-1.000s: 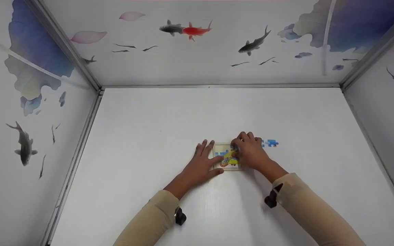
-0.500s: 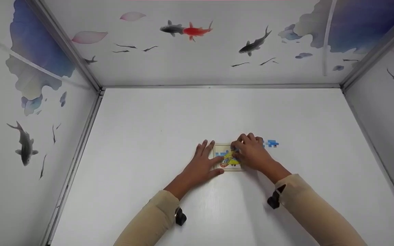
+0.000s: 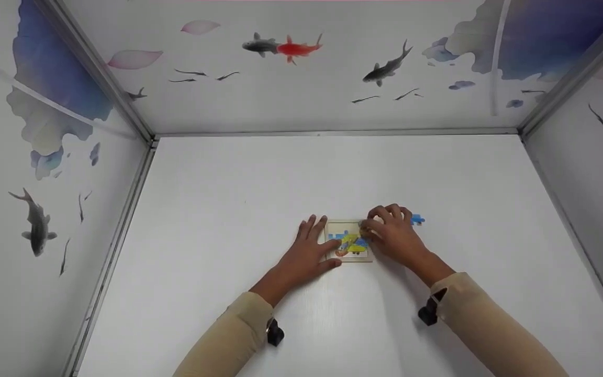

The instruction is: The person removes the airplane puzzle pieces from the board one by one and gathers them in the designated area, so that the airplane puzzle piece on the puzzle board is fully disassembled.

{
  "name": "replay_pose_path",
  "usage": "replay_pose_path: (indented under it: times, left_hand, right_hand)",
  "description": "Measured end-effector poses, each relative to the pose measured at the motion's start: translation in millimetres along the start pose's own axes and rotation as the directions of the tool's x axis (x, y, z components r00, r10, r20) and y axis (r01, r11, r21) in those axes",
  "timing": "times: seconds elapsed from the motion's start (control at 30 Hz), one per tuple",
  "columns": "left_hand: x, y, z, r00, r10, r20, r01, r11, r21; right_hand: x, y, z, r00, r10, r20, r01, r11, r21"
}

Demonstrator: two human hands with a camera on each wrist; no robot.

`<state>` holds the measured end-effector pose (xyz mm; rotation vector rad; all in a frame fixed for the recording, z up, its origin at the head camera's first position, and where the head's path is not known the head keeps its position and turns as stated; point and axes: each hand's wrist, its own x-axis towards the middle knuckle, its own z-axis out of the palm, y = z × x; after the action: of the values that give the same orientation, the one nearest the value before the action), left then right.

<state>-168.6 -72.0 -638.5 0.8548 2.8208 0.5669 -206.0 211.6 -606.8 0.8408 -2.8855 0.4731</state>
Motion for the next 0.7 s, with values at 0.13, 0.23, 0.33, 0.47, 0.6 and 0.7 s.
replay_pose_path:
  times: [0.13, 0.23, 0.33, 0.47, 0.6, 0.7]
  left_hand:
    - [0.2, 0.7, -0.6, 1.000, -0.004, 0.004, 0.004, 1.000, -0.011]
    - [0.7, 1.7, -1.2, 1.000, 0.000, -0.002, 0.000, 1.000, -0.023]
    - [0.6, 2.2, -1.8, 1.000, 0.001, -0.005, -0.001, 1.000, -0.023]
    - [-0.9, 2.7, -1.8, 1.000, -0.002, -0.004, 0.002, 1.000, -0.011]
    - [-0.9, 2.3, -2.7, 1.000, -0.001, -0.010, 0.001, 1.000, -0.021]
    - [-1.9, 2.1, -3.1, 1.000, 0.002, -0.012, -0.002, 1.000, -0.031]
  right_hand:
    - [-7.5, 13, -6, 0.999, 0.000, -0.040, 0.000, 1.000, 0.007]
    - [-14.1, 25, -11, 0.998, 0.014, -0.066, -0.013, 1.000, 0.022]
    - [-21.9, 37, -17, 0.996, 0.047, -0.081, -0.044, 0.998, 0.042]
    - [-34.2, 54, -24, 0.992, 0.080, -0.100, -0.076, 0.996, 0.045]
    - [-44.8, 72, -32, 0.987, 0.098, -0.131, -0.095, 0.995, 0.033]
    - [-51.9, 82, -36, 0.980, 0.138, -0.146, -0.134, 0.990, 0.034]
